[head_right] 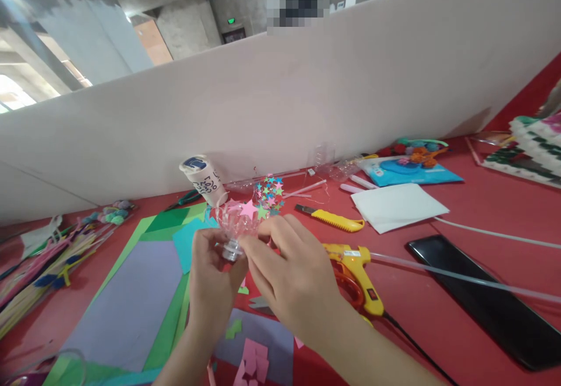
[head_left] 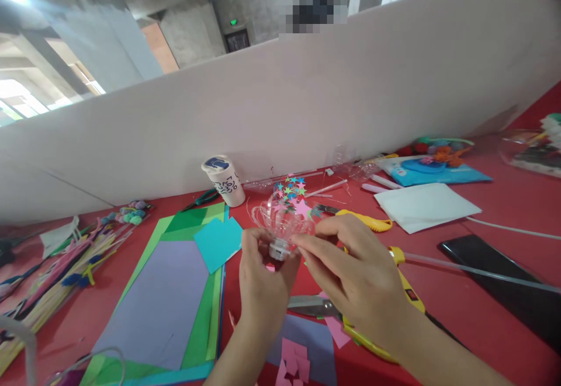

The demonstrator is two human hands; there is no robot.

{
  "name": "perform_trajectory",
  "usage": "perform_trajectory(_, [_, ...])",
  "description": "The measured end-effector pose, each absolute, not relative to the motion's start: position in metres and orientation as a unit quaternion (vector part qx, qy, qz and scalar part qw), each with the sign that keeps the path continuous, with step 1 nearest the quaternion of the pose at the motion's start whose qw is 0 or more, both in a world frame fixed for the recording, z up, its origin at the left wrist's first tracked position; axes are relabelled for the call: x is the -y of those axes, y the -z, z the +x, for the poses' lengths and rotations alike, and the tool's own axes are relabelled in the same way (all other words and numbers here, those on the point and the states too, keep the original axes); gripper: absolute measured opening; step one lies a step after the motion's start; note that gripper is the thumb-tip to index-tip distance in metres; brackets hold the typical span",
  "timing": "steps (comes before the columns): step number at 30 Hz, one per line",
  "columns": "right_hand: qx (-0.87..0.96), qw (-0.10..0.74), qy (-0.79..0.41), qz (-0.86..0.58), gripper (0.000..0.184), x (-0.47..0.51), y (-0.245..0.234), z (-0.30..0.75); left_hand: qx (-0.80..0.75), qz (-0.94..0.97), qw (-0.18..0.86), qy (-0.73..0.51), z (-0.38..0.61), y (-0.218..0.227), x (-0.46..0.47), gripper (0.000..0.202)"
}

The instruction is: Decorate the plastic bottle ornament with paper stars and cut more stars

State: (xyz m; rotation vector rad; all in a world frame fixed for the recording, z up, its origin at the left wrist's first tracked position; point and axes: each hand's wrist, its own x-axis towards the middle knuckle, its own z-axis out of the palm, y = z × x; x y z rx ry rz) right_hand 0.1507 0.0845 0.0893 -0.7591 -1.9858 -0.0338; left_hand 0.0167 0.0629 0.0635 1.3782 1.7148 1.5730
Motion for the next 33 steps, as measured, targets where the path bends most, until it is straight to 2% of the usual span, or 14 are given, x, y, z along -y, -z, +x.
perform_trajectory(7, [0.805,0.506,0.087,-0.298,0.016,-0.0886,-0.0856,0.1545,-0.623,0.506,0.212,-0.557,0.0215,-0.0643,-0.0609,0.029])
perform_trajectory(19, [0.812,0.492,0.079,-0.304,0.011,-0.0897,-0.0824,0.1525,-0.606,0.517,0.204,-0.570,0.0228,-0.0586,-0.0616,0.031])
perform_trajectory(33, [0.816,0.485,0.114,-0.293,0.018,-0.0895,-0.0833,0.1519,-0.589,0.518,0.211,-0.583,0.0221,-0.0583,-0.0615,0.030])
